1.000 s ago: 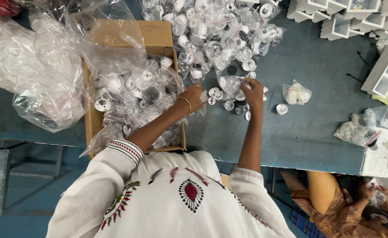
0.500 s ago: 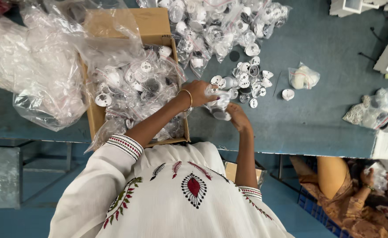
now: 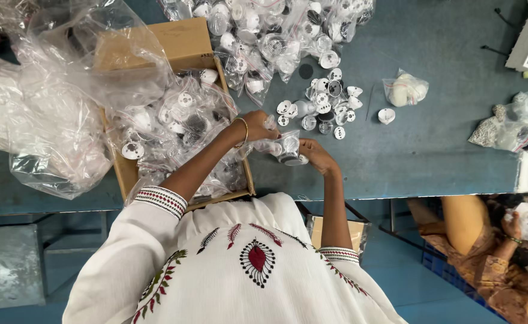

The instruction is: The person picks white plastic-wrapped components from a cardboard box on the work table and places them into clear plastic bags, then presses the bags closed. They repeatedly fill bags one after another and set filled bags on the table.

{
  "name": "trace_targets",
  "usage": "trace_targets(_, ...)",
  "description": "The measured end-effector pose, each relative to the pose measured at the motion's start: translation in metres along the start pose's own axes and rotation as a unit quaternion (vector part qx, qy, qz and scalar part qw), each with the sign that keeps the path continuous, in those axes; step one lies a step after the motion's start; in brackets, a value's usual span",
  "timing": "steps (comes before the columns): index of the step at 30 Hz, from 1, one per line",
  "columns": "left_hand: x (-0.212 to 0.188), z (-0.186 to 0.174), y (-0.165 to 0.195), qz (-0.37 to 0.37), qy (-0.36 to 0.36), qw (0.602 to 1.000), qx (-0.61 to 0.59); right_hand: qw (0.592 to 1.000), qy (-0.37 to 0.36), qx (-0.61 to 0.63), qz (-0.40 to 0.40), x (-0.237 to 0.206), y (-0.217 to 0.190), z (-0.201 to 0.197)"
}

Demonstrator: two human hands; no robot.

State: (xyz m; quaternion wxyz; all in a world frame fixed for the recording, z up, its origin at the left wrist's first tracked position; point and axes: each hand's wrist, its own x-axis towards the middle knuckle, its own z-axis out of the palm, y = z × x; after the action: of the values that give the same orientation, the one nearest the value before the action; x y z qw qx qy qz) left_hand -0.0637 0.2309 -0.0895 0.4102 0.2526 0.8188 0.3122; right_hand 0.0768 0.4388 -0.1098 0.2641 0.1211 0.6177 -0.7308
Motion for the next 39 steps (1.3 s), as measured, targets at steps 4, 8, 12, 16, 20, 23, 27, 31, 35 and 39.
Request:
trace_targets(4, 0.001, 0.004, -0.005, 0.047, -0.009, 0.998, -0.034, 1.0, -0.009, 0.024, 0.012, 0.003, 0.004, -0.001)
trace_targets(8, 0.006, 0.009, -0.012, 0.037, -0.005, 0.999, 0.008, 0.999, 0.007, 0.029, 0.02, 0.007, 0.01, 0.0)
trace_targets(12, 0.006, 0.015, -0.019, 0.062, 0.018, 0.995, -0.072, 0.982, 0.17, -0.08, -0.012, 0.016, 0.029, 0.002)
trace_targets(16, 0.004, 0.021, -0.025, -0.013, 0.031, 0.999, -0.04, 0.917, 0.346, -0.144, -0.137, 0.021, 0.049, 0.01)
trace_targets(20, -0.003, 0.026, -0.032, -0.005, 0.009, 0.989, -0.149, 0.957, 0.255, -0.075, -0.116, 0.022, 0.06, 0.034)
trace_targets(23, -0.011, 0.029, -0.038, 0.044, -0.016, 0.981, -0.189, 0.969, 0.122, 0.124, -0.177, 0.029, 0.061, 0.062)
trace_targets(27, -0.018, 0.025, -0.042, -0.014, -0.068, 0.966, -0.249, 0.963, 0.185, 0.064, -0.184, 0.037, 0.065, 0.082)
trace_targets(31, -0.017, 0.014, -0.047, -0.036, -0.134, 0.932, -0.334, 0.959, 0.185, 0.088, -0.198, 0.045, 0.07, 0.084)
trace_targets(35, -0.017, 0.003, -0.051, 0.01, -0.139, 0.925, -0.353, 0.953, 0.136, 0.125, -0.242, 0.054, 0.072, 0.082)
trace_targets(39, -0.022, 0.0, -0.05, 0.034, -0.172, 0.882, -0.436, 0.951, 0.086, 0.132, -0.264, 0.061, 0.069, 0.08)
